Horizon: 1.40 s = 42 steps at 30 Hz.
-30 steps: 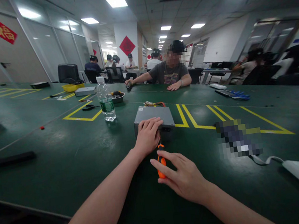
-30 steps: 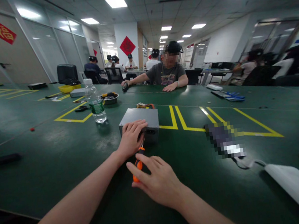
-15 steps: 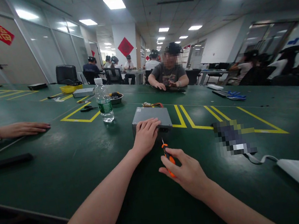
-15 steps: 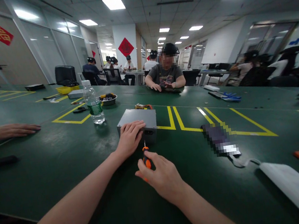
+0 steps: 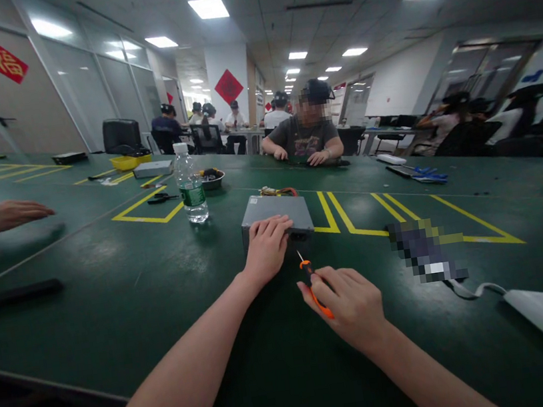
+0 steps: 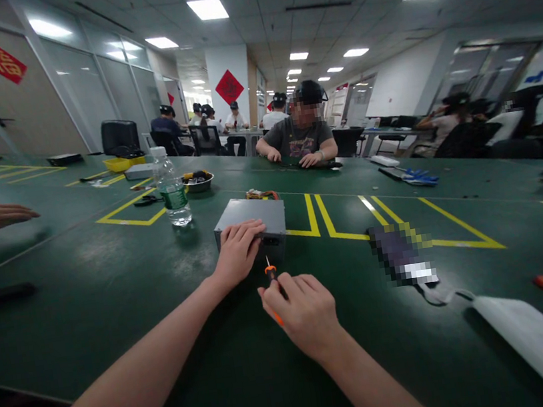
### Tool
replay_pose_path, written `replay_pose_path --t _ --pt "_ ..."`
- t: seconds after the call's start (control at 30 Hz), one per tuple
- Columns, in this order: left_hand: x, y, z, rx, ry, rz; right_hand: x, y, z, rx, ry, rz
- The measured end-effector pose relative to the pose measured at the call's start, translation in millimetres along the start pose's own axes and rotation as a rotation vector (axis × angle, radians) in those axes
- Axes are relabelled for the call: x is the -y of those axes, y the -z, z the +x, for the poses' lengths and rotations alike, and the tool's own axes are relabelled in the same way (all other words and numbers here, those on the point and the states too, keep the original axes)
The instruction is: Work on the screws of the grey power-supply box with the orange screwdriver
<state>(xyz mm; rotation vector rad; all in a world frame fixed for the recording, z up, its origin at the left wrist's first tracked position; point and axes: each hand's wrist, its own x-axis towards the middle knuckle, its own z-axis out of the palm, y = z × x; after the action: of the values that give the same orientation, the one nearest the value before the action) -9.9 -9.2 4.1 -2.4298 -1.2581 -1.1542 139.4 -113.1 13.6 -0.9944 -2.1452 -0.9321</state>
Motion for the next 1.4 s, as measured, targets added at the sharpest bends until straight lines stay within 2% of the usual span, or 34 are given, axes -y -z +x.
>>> replay_pose_path --t 0.1,0.37,0.47,0.67,0.87,1.0,1.07,1.2,1.4 --pt "0 0.7 0 0.000 0.000 -0.002 7 -1 0 0.058 0.028 -0.021" --pt "-1 0.7 0 -0.012 -0.004 -0.006 22 0 1 0.242 -0.012 -0.040" --pt "-1 0.2 0 -0.013 0.000 -0.013 29 2 8 0.211 -0.143 -0.006" --pt "-1 -1.2 1 -0.025 0.003 -0.017 38 8 20 0.109 -0.540 0.188" --pt "1 -2.4 0 -0.036 -0.025 -0.013 39 15 17 0.157 -0.453 0.042" --pt "1 -1.8 0 -0.037 -0.026 -0.008 43 14 16 0.189 -0.491 -0.032" --pt "0 -1.7 0 -0.035 -0.026 -0.008 45 13 17 0.199 -0.601 0.071" --pt "0 -2.6 0 -0.045 -0.017 -0.013 47 6 17 0.105 -0.993 0.562" --pt "1 -3.7 0 -0.052 -0.012 -0.030 58 -15 20 0.049 -1.338 0.972"
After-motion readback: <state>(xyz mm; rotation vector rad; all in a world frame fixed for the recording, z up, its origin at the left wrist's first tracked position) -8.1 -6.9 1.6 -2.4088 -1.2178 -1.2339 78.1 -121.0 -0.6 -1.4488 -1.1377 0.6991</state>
